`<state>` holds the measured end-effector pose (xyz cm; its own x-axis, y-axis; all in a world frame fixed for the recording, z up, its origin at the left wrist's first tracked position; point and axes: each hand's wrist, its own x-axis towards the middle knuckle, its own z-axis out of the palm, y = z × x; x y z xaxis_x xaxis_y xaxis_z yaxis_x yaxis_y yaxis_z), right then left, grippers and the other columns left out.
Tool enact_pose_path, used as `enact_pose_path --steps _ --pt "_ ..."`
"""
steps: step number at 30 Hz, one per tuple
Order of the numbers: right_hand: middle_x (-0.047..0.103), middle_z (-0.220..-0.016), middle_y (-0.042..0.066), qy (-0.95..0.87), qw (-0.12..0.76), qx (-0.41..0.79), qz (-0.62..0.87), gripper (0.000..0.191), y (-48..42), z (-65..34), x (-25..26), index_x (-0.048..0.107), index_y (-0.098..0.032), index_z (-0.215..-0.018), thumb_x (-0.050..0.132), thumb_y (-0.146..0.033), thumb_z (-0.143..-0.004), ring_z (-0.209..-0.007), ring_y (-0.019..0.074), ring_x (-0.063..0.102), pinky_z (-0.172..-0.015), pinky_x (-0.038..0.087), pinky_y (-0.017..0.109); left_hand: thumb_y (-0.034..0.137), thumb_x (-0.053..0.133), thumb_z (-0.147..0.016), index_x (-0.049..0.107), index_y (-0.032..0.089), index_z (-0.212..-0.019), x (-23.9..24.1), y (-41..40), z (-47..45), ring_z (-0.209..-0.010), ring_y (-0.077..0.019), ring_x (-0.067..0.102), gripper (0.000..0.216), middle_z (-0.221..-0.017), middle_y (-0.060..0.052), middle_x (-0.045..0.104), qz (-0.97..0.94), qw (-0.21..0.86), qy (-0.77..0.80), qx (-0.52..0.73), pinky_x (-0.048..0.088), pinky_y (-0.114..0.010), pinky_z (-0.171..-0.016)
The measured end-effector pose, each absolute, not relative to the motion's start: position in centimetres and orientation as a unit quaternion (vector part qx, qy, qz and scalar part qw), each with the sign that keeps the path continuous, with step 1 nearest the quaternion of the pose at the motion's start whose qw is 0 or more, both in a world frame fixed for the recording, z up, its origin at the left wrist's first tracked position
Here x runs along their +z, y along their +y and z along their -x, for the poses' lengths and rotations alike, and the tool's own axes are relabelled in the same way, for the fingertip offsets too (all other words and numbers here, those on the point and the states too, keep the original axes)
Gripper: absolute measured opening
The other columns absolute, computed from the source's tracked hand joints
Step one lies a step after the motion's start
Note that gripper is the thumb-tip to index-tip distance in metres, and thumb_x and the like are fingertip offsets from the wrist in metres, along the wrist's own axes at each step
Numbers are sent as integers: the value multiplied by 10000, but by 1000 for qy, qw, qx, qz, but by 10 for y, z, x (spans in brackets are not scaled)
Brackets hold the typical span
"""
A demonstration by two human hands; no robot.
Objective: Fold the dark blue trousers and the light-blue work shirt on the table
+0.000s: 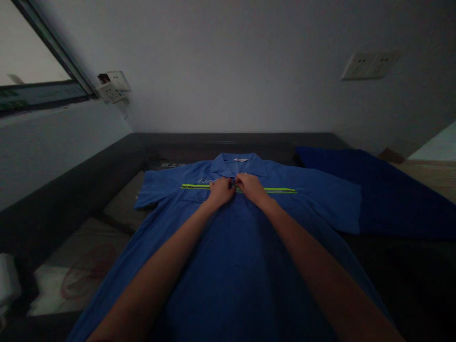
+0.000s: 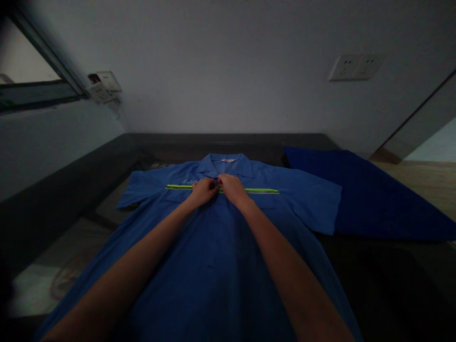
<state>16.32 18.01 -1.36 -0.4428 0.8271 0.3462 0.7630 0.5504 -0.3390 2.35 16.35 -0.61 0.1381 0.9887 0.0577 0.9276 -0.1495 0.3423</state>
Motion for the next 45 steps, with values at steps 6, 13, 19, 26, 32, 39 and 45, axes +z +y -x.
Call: enact_pose_path --steps 6,13,19,26,32,39,45 --pt "703 -789 44 -816 310 124 472 64 185 -168 -16 658 -166 -776 630 -120 -810 -750 169 622 -677 385 251 309 542 -844 642 183 -822 -7 164 -22 -917 -258 629 162 -882 -49 700 -715 141 663 171 388 -427 -880" --pt "688 -691 16 -787 358 198 462 76 193 -172 -20 666 -163 -721 679 -89 -736 -646 141 612 -622 408 236 309 534 -830 629 197 -810 -7 162 -26 -930 -262 630 148 -877 -45 707 -706 128 672 184 371 -429 -901" --pt "646 -584 -10 -748 390 287 454 112 196 -172 -23 647 -159 -653 670 -57 -694 -546 125 596 -558 430 225 268 529 -813 618 190 -796 -12 159 -28 -935 -263 621 120 -903 -60 697 -709 104 668 199 379 -427 -885" --pt "626 -527 -21 -678 412 398 461 105 201 -175 -27 636 -163 -627 672 -76 -674 -490 122 591 -505 460 218 205 560 -803 591 202 -923 -20 156 -29 -923 -216 611 123 -914 -32 675 -710 82 644 275 382 -356 -839" --pt "608 -514 -20 -664 403 404 483 74 205 -174 -32 649 -149 -656 648 -103 -714 -476 118 564 -510 458 225 204 595 -790 599 192 -896 -24 160 -27 -857 -196 623 107 -862 -16 680 -711 106 633 289 396 -302 -745" --pt "666 -721 23 -745 381 274 475 70 204 -174 -35 686 -147 -768 625 -120 -746 -672 140 588 -665 454 258 249 504 -887 614 195 -863 -24 164 -23 -841 -186 631 125 -846 -17 687 -701 138 646 270 408 -298 -764" --pt "624 -815 11 -782 352 214 468 269 204 -176 -42 664 -156 -887 681 -64 -635 -781 152 552 -739 440 272 215 569 -856 533 206 -1080 -27 162 -19 -941 -202 605 227 -949 -30 655 -718 83 635 274 409 -315 -812"
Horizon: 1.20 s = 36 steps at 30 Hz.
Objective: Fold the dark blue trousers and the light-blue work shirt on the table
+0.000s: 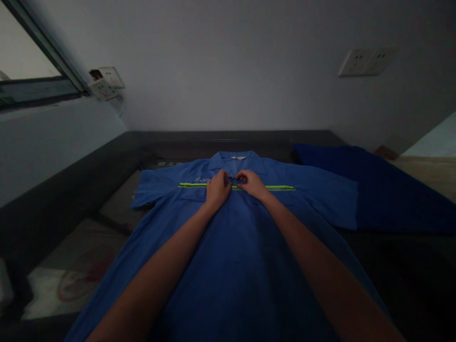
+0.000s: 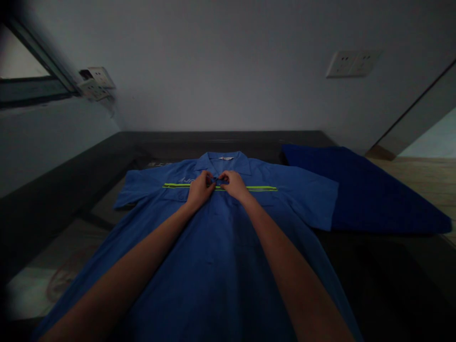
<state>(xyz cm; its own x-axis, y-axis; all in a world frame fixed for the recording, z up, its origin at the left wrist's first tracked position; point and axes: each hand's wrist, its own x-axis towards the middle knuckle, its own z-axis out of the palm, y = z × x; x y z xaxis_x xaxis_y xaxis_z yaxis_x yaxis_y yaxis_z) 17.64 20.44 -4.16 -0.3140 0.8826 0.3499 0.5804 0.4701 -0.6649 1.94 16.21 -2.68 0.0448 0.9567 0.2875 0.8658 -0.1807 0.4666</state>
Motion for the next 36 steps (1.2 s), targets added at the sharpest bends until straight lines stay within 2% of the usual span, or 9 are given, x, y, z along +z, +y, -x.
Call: enact_pose_path --steps 6,13,24,30,33,36 --pt "619 -832 24 -763 331 154 534 247 204 -168 -49 637 -167 -891 648 -75 -662 -830 181 546 -825 405 323 205 527 -886 601 232 -1045 -24 157 -20 -1031 -227 554 178 -1057 -61 603 -760 38 603 239 403 -335 -852" --pt "619 -986 93 -757 301 91 572 223 197 -159 -53 599 -172 -969 537 -95 -769 -952 229 513 -895 360 368 196 522 -883 652 256 -1054 -23 155 -20 -1061 -232 537 223 -1060 -55 613 -770 28 595 227 389 -355 -885" --pt "605 -1097 124 -759 292 56 579 257 191 -180 -45 623 -164 -1056 479 -114 -849 -1061 257 501 -901 391 374 171 534 -842 678 223 -1030 -29 167 -16 -1036 -221 553 243 -1031 -56 616 -770 99 580 245 430 -344 -895" --pt "599 -1145 136 -737 297 6 607 270 182 -184 -30 629 -163 -1075 469 -127 -860 -1083 286 504 -899 405 395 178 533 -851 679 224 -1011 -23 162 -15 -1132 -257 494 222 -1200 -69 574 -808 13 544 227 406 -385 -936" --pt "560 -1259 144 -753 318 -16 576 327 180 -181 -26 609 -158 -1148 439 -113 -873 -1191 278 456 -967 373 402 178 489 -882 638 234 -1106 -16 157 -18 -1180 -250 476 276 -1254 -65 574 -826 -21 524 207 375 -386 -973" --pt "542 -1336 125 -792 277 -13 544 367 180 -179 -29 603 -176 -1211 423 -120 -895 -1253 257 440 -1033 328 410 173 474 -891 513 224 -1294 -14 156 -20 -1186 -225 499 408 -1263 -78 589 -822 -17 536 191 368 -357 -990"
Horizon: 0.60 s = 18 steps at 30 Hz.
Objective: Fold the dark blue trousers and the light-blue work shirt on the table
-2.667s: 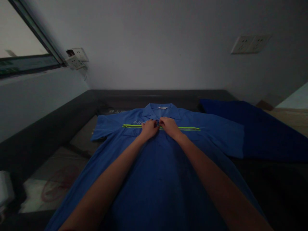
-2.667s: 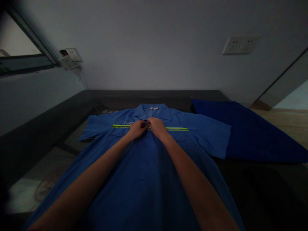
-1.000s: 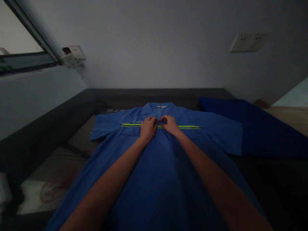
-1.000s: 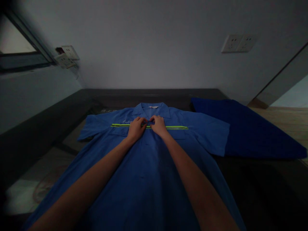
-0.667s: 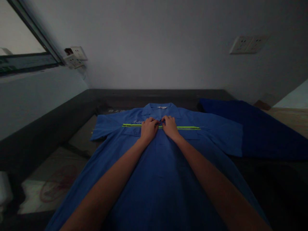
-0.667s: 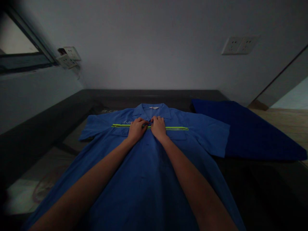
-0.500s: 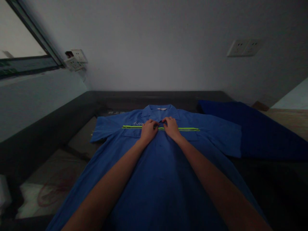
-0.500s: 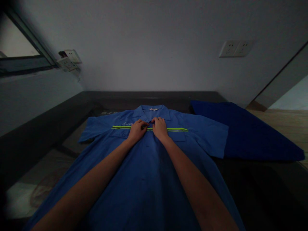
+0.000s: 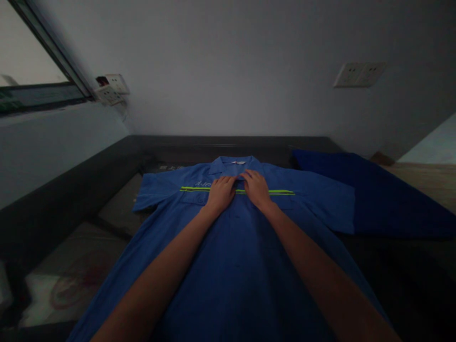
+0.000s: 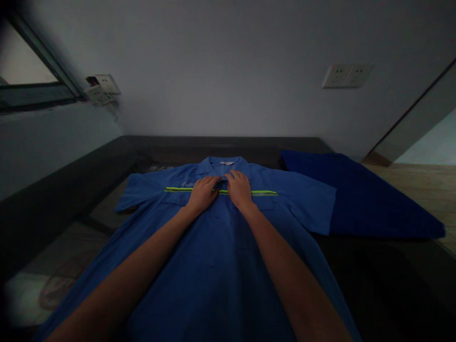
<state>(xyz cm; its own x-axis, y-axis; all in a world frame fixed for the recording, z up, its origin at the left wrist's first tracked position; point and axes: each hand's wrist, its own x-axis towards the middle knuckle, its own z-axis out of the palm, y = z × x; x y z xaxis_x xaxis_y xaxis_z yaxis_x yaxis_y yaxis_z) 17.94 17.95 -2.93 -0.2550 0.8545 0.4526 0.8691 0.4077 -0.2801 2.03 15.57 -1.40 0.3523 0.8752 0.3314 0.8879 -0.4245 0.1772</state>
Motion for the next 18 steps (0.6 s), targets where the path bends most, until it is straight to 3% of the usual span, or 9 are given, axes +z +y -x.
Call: enact_pose_path --steps 4,10,18 --pt "599 -1295 107 -804 207 11 557 349 181 -180 -37 644 -208 -1180 431 -148 -909 -1217 254 514 -1064 299 472 181 431 -920 555 191 -1253 -17 158 -19 -1175 -208 544 355 -1261 -91 614 834 -7 -529 -156 365 -342 -1007" --pt "587 -1314 95 -796 193 32 572 367 184 -186 -37 643 -220 -1196 442 -146 -898 -1238 271 513 -1075 269 555 219 455 -920 624 210 -1171 -22 162 -13 -1207 -221 542 303 -1251 -83 631 847 -8 -510 -152 337 -395 -1052" --pt "590 -1311 102 -802 185 -15 568 369 180 -184 -37 647 -203 -1184 456 -120 -880 -1227 268 518 -1047 344 477 223 466 -899 575 181 -1251 -32 167 -9 -1255 -185 492 371 -1321 -86 578 844 -40 -494 -206 326 -346 -1088"
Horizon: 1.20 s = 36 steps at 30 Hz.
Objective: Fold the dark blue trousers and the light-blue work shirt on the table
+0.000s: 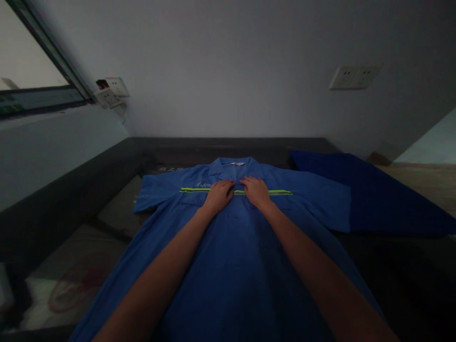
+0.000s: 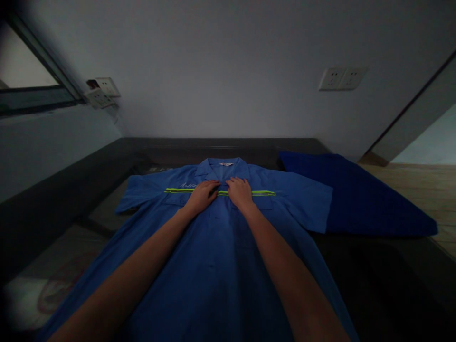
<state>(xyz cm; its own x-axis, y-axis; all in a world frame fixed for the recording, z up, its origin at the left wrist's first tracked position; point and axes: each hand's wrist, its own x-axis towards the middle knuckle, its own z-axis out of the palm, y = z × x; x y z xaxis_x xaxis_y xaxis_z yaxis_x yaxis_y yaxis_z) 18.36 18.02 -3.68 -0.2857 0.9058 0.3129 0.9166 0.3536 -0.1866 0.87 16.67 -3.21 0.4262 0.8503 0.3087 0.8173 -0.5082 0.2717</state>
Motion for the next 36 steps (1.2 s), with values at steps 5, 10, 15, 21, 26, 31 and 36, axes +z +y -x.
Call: enact_pose_path --steps 5,10,15,21,26,31,36 --pt "573 -1325 131 -813 168 -31 557 377 176 -183 -33 630 -166 -1218 441 -121 -895 -1225 273 512 -1020 381 417 258 378 -929 392 192 -1418 -37 167 -7 -1406 -189 279 493 -1493 -66 383 -866 32 472 163 196 -411 -1153" --pt "526 -1375 137 -805 175 -9 567 412 163 -184 -25 554 -127 -1310 368 -174 -945 -1254 242 488 -1040 376 375 290 304 -949 268 196 -1480 -40 167 -9 -1431 -205 208 540 -1542 -37 277 -878 13 469 99 167 -464 -1159" --pt "459 -1433 139 -820 170 24 546 447 124 -190 -19 498 -118 -1360 368 -278 -963 -1322 241 411 -1092 320 391 299 274 -960 230 233 -1492 -40 168 -9 -1437 -218 187 539 -1551 -18 251 -882 -1 465 76 164 -500 -1154" --pt "348 -1510 96 -828 114 31 549 473 81 -201 -26 417 -225 -1424 347 -364 -978 -1389 299 291 -1104 242 542 298 313 -958 265 222 -1479 -42 168 -9 -1421 -236 236 529 -1539 -48 289 -882 -2 461 100 203 -519 -1135" --pt "326 -1521 76 -829 101 18 550 475 73 -202 -31 392 -260 -1436 328 -394 -985 -1409 287 247 -1126 173 545 230 410 -922 476 201 -1348 -31 158 -9 -1285 -209 445 433 -1387 -83 506 -856 -41 468 216 263 -422 -1124" --pt "352 -1508 85 -826 119 22 550 483 73 -203 -29 422 -245 -1418 345 -431 -979 -1403 274 266 -1126 186 532 178 440 -891 593 176 -1190 -18 121 -7 -1159 -227 533 336 -1210 -95 612 -834 -30 498 238 377 -395 -1042" --pt "389 -1487 96 -825 153 19 544 481 71 -203 -25 458 -210 -1393 339 -428 -981 -1392 254 294 -1130 201 514 217 421 -907 445 107 -1366 -28 80 3 -1320 -250 415 472 -1417 -149 468 -834 0 531 149 311 -416 -1106"
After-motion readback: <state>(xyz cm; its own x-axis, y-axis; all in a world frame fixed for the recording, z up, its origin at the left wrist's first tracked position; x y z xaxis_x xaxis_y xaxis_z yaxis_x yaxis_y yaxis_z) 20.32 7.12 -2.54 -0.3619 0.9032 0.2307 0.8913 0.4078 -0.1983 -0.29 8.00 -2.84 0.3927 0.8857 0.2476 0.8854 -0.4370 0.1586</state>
